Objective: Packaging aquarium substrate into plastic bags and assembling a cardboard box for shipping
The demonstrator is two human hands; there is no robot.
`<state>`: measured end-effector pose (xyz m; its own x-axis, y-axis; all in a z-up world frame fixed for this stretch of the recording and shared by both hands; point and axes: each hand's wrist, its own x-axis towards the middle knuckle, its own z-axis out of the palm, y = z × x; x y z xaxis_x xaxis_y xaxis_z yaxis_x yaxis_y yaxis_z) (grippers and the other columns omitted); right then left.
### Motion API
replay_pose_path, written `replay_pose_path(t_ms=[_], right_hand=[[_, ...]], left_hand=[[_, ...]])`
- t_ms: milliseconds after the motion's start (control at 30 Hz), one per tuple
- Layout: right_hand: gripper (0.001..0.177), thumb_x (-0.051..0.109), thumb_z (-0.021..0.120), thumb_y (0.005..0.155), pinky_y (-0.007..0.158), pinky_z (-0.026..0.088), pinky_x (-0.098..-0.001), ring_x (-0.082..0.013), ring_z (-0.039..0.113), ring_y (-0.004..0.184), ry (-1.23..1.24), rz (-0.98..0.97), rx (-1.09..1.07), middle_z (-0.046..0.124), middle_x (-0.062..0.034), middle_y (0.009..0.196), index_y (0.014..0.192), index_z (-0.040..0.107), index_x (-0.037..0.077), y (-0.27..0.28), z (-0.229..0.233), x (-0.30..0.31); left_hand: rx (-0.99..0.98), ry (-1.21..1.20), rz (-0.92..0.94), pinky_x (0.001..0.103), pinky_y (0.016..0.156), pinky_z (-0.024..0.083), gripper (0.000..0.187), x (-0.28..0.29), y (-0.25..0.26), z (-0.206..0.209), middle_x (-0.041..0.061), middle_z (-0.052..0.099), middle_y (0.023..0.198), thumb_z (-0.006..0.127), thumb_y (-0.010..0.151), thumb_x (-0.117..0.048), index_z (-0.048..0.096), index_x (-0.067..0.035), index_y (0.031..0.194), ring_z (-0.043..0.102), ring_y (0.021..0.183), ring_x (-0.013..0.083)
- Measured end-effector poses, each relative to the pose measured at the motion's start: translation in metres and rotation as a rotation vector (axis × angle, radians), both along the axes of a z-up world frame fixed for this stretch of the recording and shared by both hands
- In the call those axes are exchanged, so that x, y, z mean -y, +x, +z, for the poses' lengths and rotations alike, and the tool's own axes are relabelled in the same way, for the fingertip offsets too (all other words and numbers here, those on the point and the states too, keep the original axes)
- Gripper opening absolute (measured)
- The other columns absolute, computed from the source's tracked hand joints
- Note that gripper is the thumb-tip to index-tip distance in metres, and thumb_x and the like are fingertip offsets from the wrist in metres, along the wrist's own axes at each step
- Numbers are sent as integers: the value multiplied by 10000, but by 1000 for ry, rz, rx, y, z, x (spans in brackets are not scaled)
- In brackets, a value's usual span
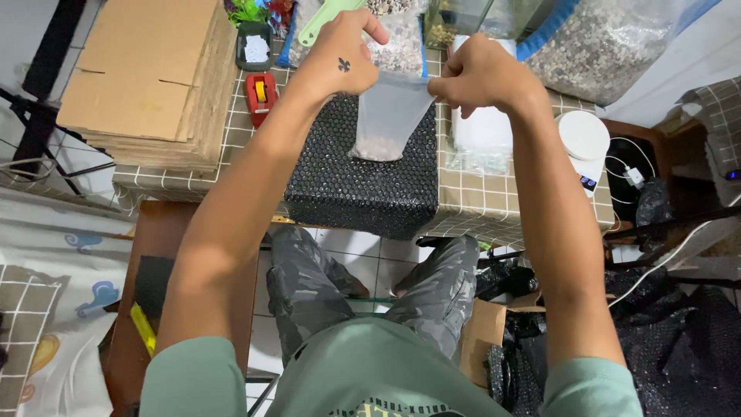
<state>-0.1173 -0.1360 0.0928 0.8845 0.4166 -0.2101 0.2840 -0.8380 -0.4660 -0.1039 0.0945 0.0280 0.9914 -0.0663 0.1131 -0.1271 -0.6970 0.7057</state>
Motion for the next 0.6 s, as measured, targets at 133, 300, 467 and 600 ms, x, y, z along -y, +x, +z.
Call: replay_pose_path(t_ms=[133, 300, 467, 600], right_hand=[[335, 208, 654, 974, 504, 455, -242, -131, 592, 446, 214, -83, -83, 615, -99, 526, 686, 645, 38, 9, -24, 5], [119, 135, 515, 1056, 615, 528, -258, -155, 643, 753, 652, -19, -92, 622, -74, 838, 1034, 607, 63, 23, -61, 24], [636, 48, 612, 869, 1007, 617, -458, -328, 585, 1246, 734, 399, -63, 442, -197, 1472, 1464, 391, 98, 11, -135, 13], [497, 257, 681, 992, 1045, 601, -489, -342, 669, 1233, 909, 209, 261, 627, -197, 1385, 1410, 529, 34, -4, -189, -14]], left_hand=[[20, -35, 21, 407, 581, 429, 381, 2, 7, -12, 52, 639, 845, 542, 741, 12, 675, -231, 1004, 585, 695, 203], [40, -103, 62, 358, 550, 386, 377, 6, 7, -6, -31, 595, 633, 548, 722, -15, 693, -252, 977, 518, 593, 154], [103, -331, -45, 356, 742, 499, 417, 1, -12, -11, 19, 632, 906, 558, 853, -55, 601, -137, 1260, 621, 824, 162], [322, -657, 7, 269, 671, 440, 599, 11, -39, -77, 115, 566, 1175, 476, 811, -328, 443, -139, 1378, 522, 925, 171]])
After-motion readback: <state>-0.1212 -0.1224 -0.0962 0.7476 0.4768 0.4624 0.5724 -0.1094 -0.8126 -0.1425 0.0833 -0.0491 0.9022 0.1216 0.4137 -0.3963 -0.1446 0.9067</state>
